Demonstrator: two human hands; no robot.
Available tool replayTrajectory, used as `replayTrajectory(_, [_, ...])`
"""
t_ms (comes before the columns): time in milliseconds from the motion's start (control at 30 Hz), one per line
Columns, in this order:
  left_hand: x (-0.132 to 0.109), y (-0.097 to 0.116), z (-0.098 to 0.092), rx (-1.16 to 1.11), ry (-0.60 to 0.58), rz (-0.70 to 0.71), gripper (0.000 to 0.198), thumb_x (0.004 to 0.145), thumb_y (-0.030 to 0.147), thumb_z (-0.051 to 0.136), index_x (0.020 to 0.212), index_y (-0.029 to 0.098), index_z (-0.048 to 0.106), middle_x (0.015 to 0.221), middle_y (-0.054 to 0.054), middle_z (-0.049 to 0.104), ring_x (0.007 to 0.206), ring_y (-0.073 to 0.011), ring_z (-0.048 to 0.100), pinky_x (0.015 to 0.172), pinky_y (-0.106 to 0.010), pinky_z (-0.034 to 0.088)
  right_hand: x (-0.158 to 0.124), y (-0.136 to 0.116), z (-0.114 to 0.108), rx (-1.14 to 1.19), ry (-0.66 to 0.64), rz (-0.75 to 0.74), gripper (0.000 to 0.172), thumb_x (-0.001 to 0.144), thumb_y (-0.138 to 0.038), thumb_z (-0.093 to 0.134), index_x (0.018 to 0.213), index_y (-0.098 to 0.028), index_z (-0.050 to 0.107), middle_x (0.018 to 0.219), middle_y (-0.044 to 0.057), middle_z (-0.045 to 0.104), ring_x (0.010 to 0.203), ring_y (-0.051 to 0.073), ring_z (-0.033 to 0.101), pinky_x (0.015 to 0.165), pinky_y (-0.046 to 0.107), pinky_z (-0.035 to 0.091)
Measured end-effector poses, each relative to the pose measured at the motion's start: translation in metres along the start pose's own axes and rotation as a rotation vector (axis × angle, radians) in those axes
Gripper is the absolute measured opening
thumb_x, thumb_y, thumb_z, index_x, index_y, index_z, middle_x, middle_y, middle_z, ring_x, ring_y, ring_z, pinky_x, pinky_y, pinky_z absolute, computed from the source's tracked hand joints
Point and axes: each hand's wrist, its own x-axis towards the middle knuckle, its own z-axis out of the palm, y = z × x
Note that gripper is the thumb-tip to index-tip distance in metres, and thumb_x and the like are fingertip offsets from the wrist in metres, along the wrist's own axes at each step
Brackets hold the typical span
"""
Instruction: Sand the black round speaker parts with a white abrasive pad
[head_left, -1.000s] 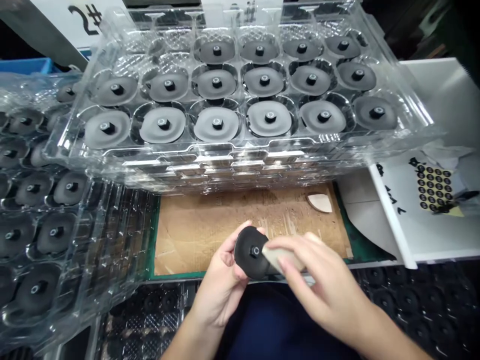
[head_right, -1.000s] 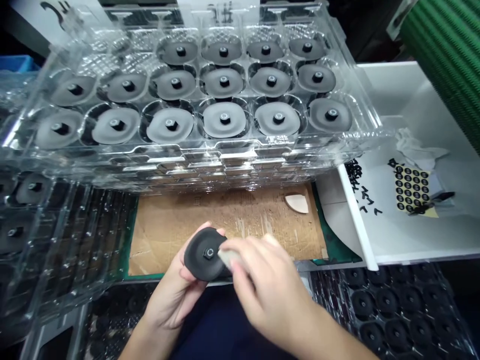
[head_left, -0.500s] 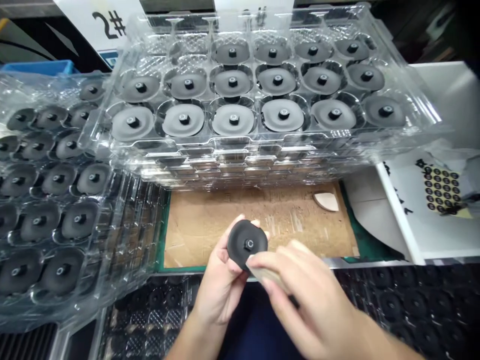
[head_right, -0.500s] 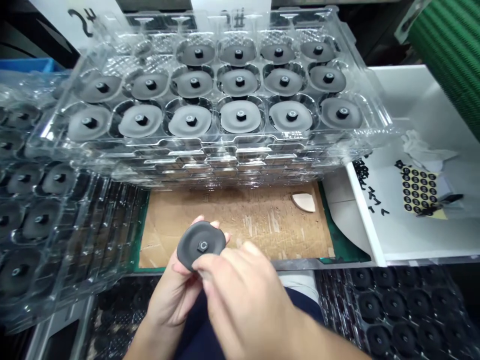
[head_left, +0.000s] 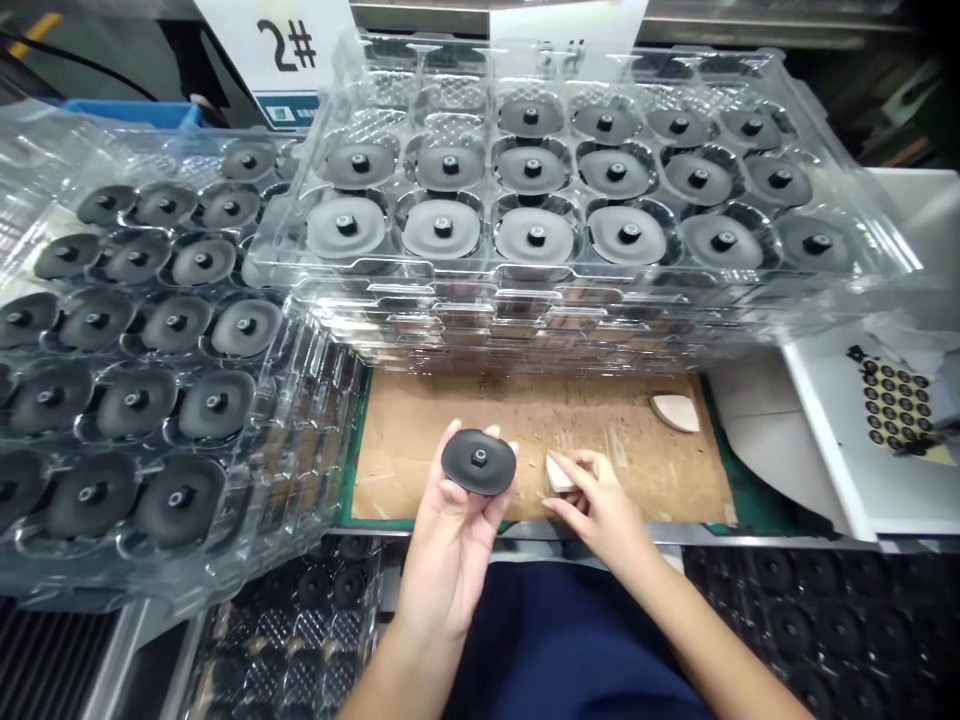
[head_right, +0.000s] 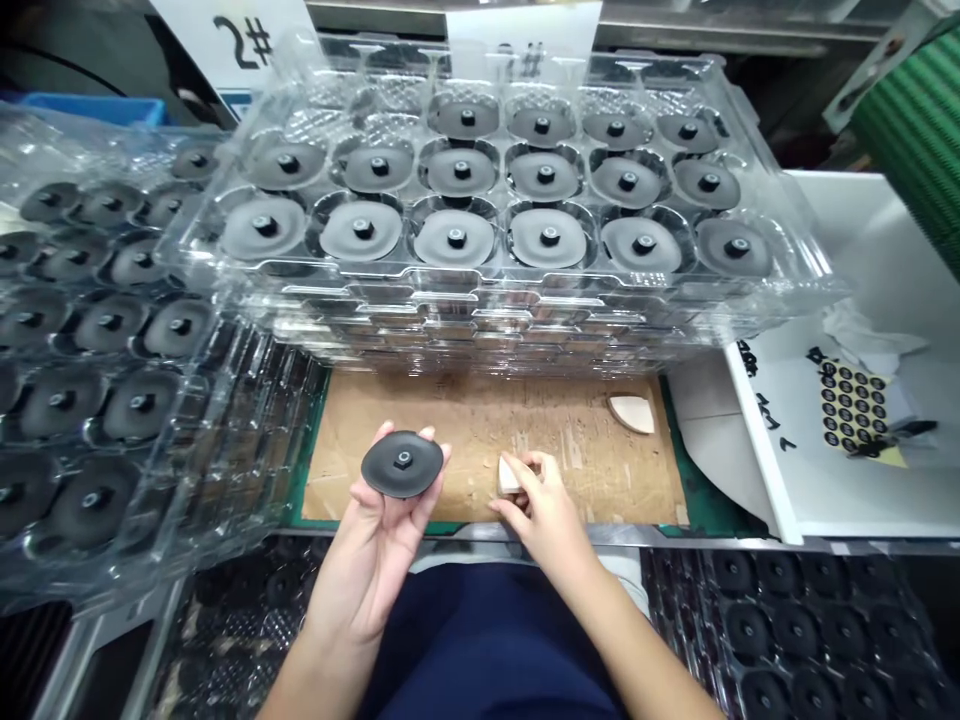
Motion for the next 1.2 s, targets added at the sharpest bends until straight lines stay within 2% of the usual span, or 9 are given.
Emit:
replayTrajectory(233, [-0.007,0.007,-0.009,-0.02,-0.02,0.05,0.047,0.07,0.035,0.072,0.114,0.028,0.059,0.118,-0.007,0.066,0.109,-0.0247,0.061,0.092,-0.031,0.05,0.008,-0.021,-0.018,-0.005,0.007,0.032,0.026,0.086,-0.035,0.052,0.098,-0.016,0.065,0.079,0.005,0.064,0.074,0.02,0.063,0.065,0.031,0.052])
replayTrajectory(367, [-0.008,0.007,-0.012,-0.019,0.022,0.089,0.046,0.066,0.028,0.077,0.109,0.028,0.06,0.114,-0.006,0.068,0.106,-0.0238,0.063,0.092,-0.032,0.05,0.018,-0.07,-0.037,0.14,-0.043,-0.005,0.026,0.09,-0.034,0.049,0.109,-0.019,0.057,0.077,0.002,0.067,0.065,0.015,0.063,0.054,0.023,0.05])
replayTrajectory(500, [-0.009,0.006,-0.014,0.022,0.032,0.161,0.047,0.063,0.018,0.078,0.105,0.029,0.061,0.111,-0.003,0.069,0.1,-0.0188,0.065,0.084,-0.026,0.053,0.016,-0.128,-0.036,0.196,0.049,-0.239,0.013,0.088,-0.023,0.051,0.095,-0.018,0.061,0.085,0.003,0.068,0.067,0.013,0.062,0.058,0.022,0.048])
replayTrajectory(567, [-0.01,0.006,-0.017,0.049,0.033,0.182,0.05,0.06,0.02,0.081,0.105,0.031,0.061,0.109,-0.002,0.069,0.096,-0.0185,0.066,0.079,-0.023,0.054,0.013,-0.143,-0.031,0.173,-0.022,-0.369,0.012,0.087,-0.017,0.051,0.092,-0.017,0.062,0.083,0.003,0.069,0.066,0.012,0.062,0.059,0.02,0.048])
replayTrajectory(767, [-0.014,0.005,-0.021,0.063,0.04,0.228,0.051,0.054,0.022,0.084,0.1,0.031,0.063,0.105,0.0,0.071,0.096,-0.0162,0.066,0.082,-0.02,0.052,0.013,-0.144,-0.03,0.046,-0.011,-0.405,0.014,0.086,-0.015,0.051,0.092,-0.018,0.063,0.081,0.003,0.07,0.067,0.013,0.063,0.059,0.021,0.047])
replayTrajectory(833, [-0.015,0.004,-0.02,0.066,0.026,0.203,0.052,0.054,0.025,0.084,0.101,0.033,0.062,0.106,0.0,0.071,0.095,-0.0182,0.066,0.08,-0.024,0.054,0.012,-0.143,-0.032,0.1,-0.076,-0.43,0.013,0.086,-0.015,0.051,0.092,-0.018,0.062,0.08,0.002,0.07,0.065,0.012,0.063,0.058,0.02,0.048])
replayTrajectory(967, [-0.015,0.005,-0.016,0.098,0.06,0.239,0.053,0.052,0.024,0.085,0.1,0.03,0.063,0.106,-0.001,0.071,0.096,-0.0155,0.065,0.082,-0.019,0.052,0.013,-0.143,-0.034,0.087,-0.038,-0.348,0.013,0.087,-0.017,0.051,0.091,-0.018,0.063,0.082,0.001,0.07,0.064,0.011,0.062,0.058,0.02,0.048])
replayTrajectory(1100, [-0.015,0.005,-0.013,0.095,0.028,0.221,0.052,0.056,0.019,0.083,0.101,0.034,0.062,0.105,0.001,0.071,0.094,-0.0184,0.067,0.077,-0.023,0.055,0.011,-0.142,-0.036,0.117,-0.044,-0.45,0.014,0.086,-0.016,0.051,0.094,-0.017,0.062,0.084,0.003,0.071,0.068,0.012,0.064,0.064,0.022,0.049])
replayTrajectory(1200, [-0.016,0.004,-0.009,0.121,0.054,0.258,0.052,0.055,0.02,0.083,0.102,0.032,0.063,0.106,0.0,0.071,0.099,-0.0178,0.065,0.08,-0.021,0.053,0.012,-0.139,-0.04,0.159,-0.07,-0.34,0.013,0.087,-0.017,0.051,0.092,-0.018,0.063,0.082,0.0,0.07,0.065,0.011,0.063,0.059,0.019,0.048])
